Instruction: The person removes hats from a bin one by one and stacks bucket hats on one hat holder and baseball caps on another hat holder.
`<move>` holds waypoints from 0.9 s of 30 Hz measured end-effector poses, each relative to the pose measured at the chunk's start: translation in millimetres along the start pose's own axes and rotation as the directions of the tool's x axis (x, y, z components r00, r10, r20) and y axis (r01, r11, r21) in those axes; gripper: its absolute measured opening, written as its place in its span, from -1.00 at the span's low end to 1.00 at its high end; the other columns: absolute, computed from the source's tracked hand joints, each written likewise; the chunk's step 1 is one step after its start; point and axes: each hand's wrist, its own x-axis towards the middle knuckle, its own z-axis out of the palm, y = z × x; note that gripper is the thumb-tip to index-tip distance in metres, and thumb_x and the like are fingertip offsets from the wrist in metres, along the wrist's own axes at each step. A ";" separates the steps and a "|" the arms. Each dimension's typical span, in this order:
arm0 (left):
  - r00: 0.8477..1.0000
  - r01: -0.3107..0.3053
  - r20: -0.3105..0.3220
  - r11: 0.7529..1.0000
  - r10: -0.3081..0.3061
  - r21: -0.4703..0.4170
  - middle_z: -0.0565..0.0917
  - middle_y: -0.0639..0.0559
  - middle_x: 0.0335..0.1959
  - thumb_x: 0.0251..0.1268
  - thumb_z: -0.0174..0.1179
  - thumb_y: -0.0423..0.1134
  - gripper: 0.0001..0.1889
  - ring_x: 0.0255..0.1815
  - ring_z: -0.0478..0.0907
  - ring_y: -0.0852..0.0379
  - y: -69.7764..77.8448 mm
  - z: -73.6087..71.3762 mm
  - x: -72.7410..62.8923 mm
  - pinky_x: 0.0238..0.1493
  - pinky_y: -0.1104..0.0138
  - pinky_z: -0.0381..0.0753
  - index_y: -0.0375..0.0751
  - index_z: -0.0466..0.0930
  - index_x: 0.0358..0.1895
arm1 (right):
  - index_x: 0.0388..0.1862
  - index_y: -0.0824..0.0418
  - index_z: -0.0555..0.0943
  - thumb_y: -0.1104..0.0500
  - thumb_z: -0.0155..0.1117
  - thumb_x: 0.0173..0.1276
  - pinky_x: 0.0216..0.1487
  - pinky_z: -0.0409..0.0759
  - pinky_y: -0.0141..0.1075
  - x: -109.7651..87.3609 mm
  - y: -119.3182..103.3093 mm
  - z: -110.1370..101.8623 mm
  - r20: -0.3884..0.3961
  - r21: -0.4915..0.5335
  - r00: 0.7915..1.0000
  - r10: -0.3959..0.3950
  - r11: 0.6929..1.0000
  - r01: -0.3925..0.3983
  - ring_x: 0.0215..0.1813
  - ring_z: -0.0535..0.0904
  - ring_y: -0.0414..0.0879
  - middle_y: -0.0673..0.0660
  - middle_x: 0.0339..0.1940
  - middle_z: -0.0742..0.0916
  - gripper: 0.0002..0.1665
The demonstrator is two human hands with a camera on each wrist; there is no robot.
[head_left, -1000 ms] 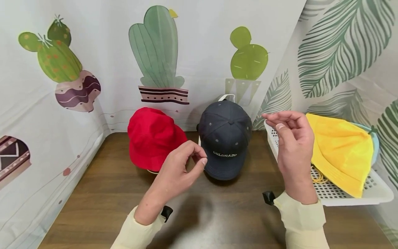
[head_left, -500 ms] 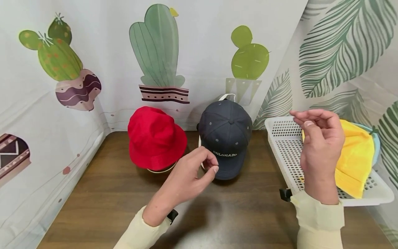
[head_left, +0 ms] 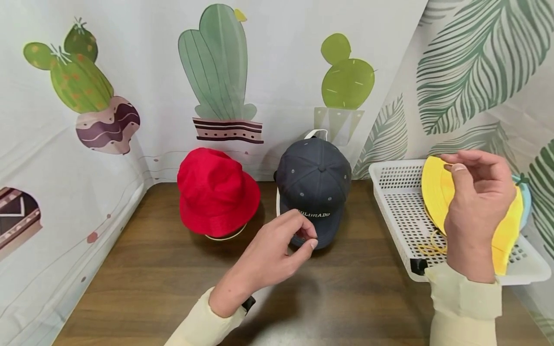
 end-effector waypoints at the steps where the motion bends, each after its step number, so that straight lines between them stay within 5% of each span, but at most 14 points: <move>1: 1.000 -0.006 0.002 1.000 0.006 -0.005 0.53 0.38 -0.19 0.45 0.29 -0.23 -0.92 -0.09 0.59 0.32 1.2 1.9 1.2 -0.15 0.51 0.62 0.08 0.60 -0.16 | -0.07 0.68 0.59 0.57 0.17 0.39 0.03 0.66 -0.22 1.1 0.4 -2.1 -0.006 -0.034 1.000 -0.018 0.999 0.018 -0.16 0.76 0.13 0.33 -0.29 0.73 -0.82; 5: 0.999 -0.040 0.002 0.999 0.040 -0.010 0.55 0.34 -0.21 0.44 0.31 -0.23 -0.91 -0.09 0.58 0.38 6.0 11.3 6.5 0.00 0.48 0.63 0.08 0.59 -0.17 | -0.10 0.64 0.63 0.55 0.20 0.39 0.02 0.61 -0.26 5.9 -0.4 -8.1 -0.035 -0.159 0.997 -0.072 0.985 0.065 -0.18 0.74 0.04 0.24 -0.29 0.73 -0.83; 8: 0.998 -0.066 0.007 0.998 0.066 -0.007 0.56 0.30 -0.22 0.44 0.33 -0.23 -0.90 -0.12 0.56 0.43 8.6 19.8 8.9 0.05 0.49 0.62 0.06 0.58 -0.18 | -0.08 0.59 0.67 0.50 0.18 0.43 0.00 0.58 -0.31 8.3 -3.5 -10.7 -0.039 -0.322 0.993 -0.115 0.942 0.097 -0.15 0.73 -0.05 0.12 -0.28 0.73 -0.82; 13: 0.995 -0.098 0.034 0.995 0.098 0.012 0.56 0.27 -0.25 0.41 0.35 -0.25 -0.88 -0.17 0.49 0.45 11.4 32.3 11.2 0.01 0.59 0.53 0.04 0.58 -0.20 | -0.06 0.48 0.72 0.40 0.15 0.51 0.03 0.54 -0.40 10.5 -8.4 -17.4 -0.014 -0.593 0.981 -0.194 0.791 0.148 -0.12 0.68 -0.25 -0.16 -0.22 0.69 -0.78; 18: 0.991 -0.128 0.047 0.991 0.126 0.038 0.54 0.28 -0.26 0.39 0.37 -0.23 -0.88 -0.18 0.46 0.40 13.7 41.7 16.6 0.00 0.58 0.46 0.05 0.60 -0.19 | -0.06 0.38 0.75 0.33 0.13 0.55 0.09 0.52 -0.45 14.3 -6.2 -31.0 0.011 -0.726 0.974 -0.227 0.668 0.164 -0.10 0.61 -0.43 -0.34 -0.21 0.62 -0.75; 22: 0.988 -0.143 0.060 0.989 0.140 0.049 0.55 0.30 -0.23 0.38 0.39 -0.22 -0.88 -0.14 0.50 0.39 16.0 47.8 20.9 0.03 0.57 0.47 0.05 0.62 -0.18 | 0.03 0.27 0.75 0.24 0.12 0.59 0.17 0.50 -0.50 19.1 2.5 -47.9 0.044 -0.824 0.969 -0.244 0.540 0.173 -0.01 0.53 -0.54 -0.50 -0.14 0.54 -0.72; 27: 0.986 -0.159 0.064 0.986 0.155 0.053 0.61 0.26 -0.18 0.38 0.40 -0.20 -0.88 -0.09 0.55 0.36 19.1 55.0 25.1 0.08 0.57 0.48 0.04 0.64 -0.15 | 0.21 0.16 0.69 0.14 0.10 0.63 0.32 0.46 -0.41 25.6 14.0 -68.6 0.029 -0.902 0.975 -0.219 0.414 0.119 0.20 0.60 -0.25 -0.55 -0.04 0.47 -0.67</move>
